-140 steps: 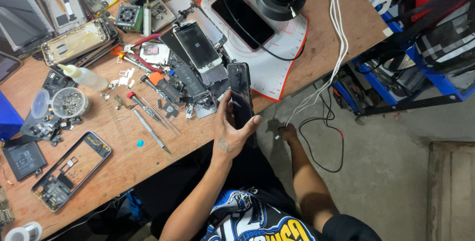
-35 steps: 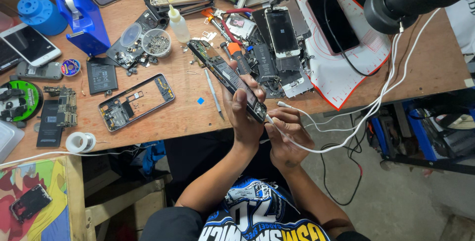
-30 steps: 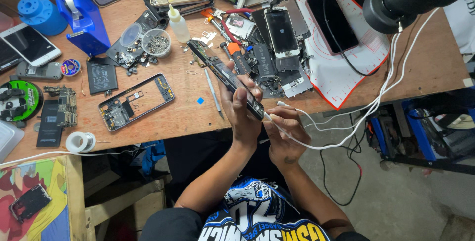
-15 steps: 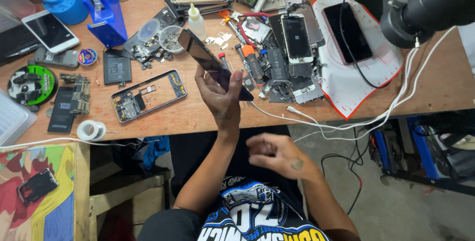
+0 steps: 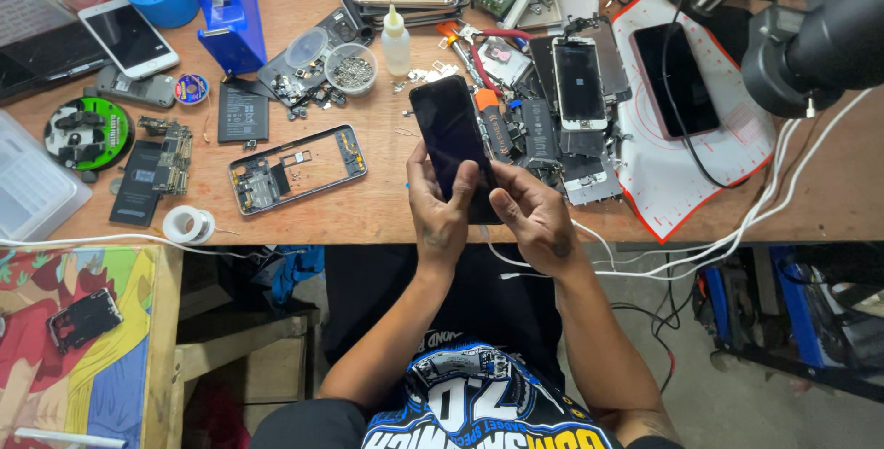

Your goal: The person uses a white plastic tool to pry open the side of a black smartphone. They then connect a white charging cable to the phone, which displays a charging icon on the screen. The person continues to manipulate the phone's edges and screen while it remains connected to the power source.

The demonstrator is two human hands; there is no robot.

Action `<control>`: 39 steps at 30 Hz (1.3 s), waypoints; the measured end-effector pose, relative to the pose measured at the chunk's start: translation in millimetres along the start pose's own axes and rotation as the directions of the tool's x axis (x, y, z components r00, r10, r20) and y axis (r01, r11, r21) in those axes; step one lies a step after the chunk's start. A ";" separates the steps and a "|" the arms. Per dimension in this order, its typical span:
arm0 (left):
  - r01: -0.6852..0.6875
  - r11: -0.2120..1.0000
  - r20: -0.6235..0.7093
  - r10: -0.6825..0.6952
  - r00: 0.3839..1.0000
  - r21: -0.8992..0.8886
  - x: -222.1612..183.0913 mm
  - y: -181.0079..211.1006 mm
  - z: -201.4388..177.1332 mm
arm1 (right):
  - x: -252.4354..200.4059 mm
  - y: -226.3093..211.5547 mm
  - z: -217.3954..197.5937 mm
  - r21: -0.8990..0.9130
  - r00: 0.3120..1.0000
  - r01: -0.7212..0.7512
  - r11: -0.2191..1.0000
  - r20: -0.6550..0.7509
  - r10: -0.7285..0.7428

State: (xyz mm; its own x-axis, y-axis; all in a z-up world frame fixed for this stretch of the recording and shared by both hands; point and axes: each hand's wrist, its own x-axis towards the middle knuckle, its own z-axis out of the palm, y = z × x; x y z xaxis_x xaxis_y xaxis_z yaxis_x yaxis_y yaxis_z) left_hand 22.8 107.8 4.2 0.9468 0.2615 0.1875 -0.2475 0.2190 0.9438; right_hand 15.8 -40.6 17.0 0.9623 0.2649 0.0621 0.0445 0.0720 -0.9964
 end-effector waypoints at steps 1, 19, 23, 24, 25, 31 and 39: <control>-0.010 1.000 -0.011 0.010 1.000 0.026 -0.5 -2.2 -3.5 | 0.2 6.0 2.5 0.023 0.999 -0.033 0.999 -0.019 0.034; 0.043 0.998 0.044 -0.046 0.998 0.054 -7.0 -7.5 -25.1 | 10.6 34.9 18.9 0.394 0.987 -0.080 0.916 -0.097 0.128; 0.046 0.999 0.066 -0.047 0.997 0.030 -3.6 -8.4 -26.7 | 8.8 39.7 18.2 0.384 0.989 -0.050 0.922 -0.108 0.098; 0.054 0.998 0.072 -0.056 0.996 0.029 -1.9 -8.8 -27.0 | 9.2 40.8 17.7 0.403 0.987 -0.052 0.914 -0.116 0.107; 0.063 0.998 0.080 -0.065 0.995 0.029 -0.1 -9.3 -26.9 | 9.6 41.6 17.4 0.422 0.985 -0.054 0.905 -0.124 0.117; 0.048 0.999 0.061 -0.047 0.997 -0.020 12.2 -15.7 -23.2 | 16.2 42.3 18.8 0.448 0.983 -0.043 0.893 -0.138 0.117; 0.062 0.997 0.098 -0.057 0.994 -0.040 15.5 -19.9 -31.6 | 22.6 50.1 17.5 0.434 0.984 -0.030 0.901 -0.148 0.104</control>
State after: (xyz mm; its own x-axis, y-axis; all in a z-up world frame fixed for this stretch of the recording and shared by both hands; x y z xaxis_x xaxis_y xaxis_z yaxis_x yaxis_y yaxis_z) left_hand 35.9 137.3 -20.3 0.9750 0.1555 0.1587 -0.1968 0.2723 0.9419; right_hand 35.0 -14.2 -30.5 0.9907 0.1259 -0.0512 -0.1054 0.4739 -0.8742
